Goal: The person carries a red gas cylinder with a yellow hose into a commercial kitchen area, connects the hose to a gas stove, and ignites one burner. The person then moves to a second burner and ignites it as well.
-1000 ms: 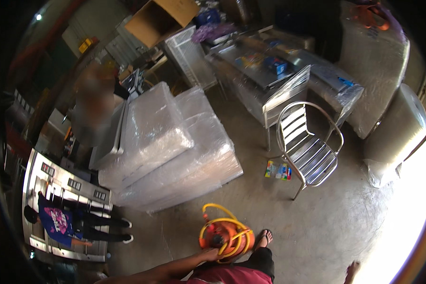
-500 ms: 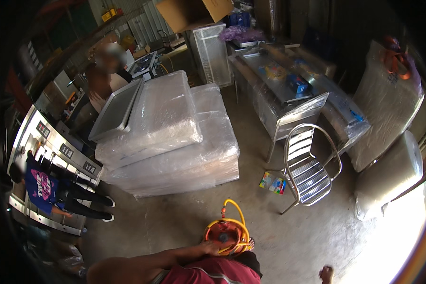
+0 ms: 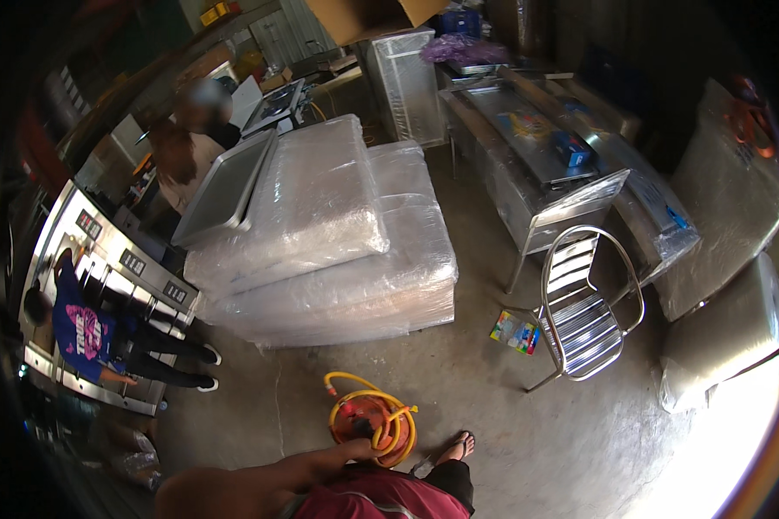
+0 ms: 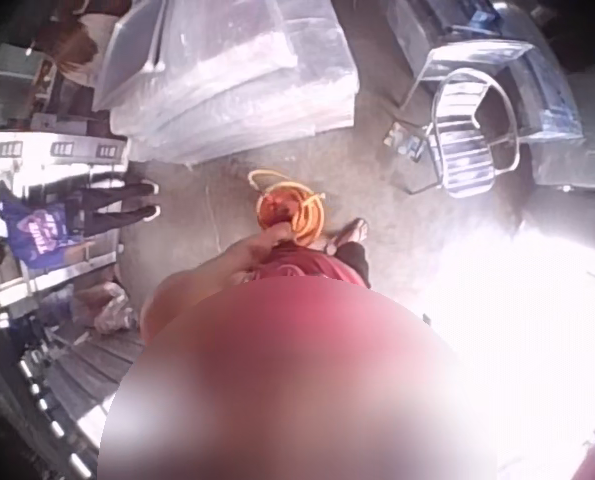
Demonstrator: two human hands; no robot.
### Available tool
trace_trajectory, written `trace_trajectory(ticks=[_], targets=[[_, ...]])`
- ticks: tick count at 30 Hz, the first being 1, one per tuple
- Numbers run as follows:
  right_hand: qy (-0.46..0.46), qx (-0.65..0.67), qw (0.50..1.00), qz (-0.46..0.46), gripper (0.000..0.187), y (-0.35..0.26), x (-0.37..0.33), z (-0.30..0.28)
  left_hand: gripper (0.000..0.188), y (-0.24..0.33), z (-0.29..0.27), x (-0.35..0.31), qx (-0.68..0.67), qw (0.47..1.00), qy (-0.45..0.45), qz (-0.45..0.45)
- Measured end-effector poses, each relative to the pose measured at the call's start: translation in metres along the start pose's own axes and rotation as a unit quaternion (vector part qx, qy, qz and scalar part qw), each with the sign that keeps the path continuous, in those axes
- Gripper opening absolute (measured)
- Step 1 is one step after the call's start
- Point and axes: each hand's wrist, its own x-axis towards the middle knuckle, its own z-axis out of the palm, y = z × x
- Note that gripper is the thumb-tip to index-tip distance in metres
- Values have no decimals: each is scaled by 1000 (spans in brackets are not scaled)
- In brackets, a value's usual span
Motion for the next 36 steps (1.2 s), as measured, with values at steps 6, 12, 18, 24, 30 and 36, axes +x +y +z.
trace_trajectory(ticks=[6, 12, 18, 24, 30, 36], targets=[[25, 315, 947, 59, 27, -148, 58, -17, 52, -33, -15, -26, -300, 952, 57, 1], [9, 238, 971, 12, 26, -221, 25, -10, 54, -51, -27, -52, -395, 906, 150, -4], [-53, 310, 931, 184, 31, -164, -16, 23, 57, -96, -26, -9, -301, 938, 145, -98], [-47, 357, 894, 266, 32, -112, -35, 60, 48, -82, -33, 15, -404, 894, 131, -143], [-103, 419, 863, 263, 27, -151, 22, 148, 29, -1, -50, -39, -452, 869, 142, -144], [-144, 303, 932, 135, 61, -270, 139, 262, 27, 92, -65, -196, -508, 833, 147, -162]])
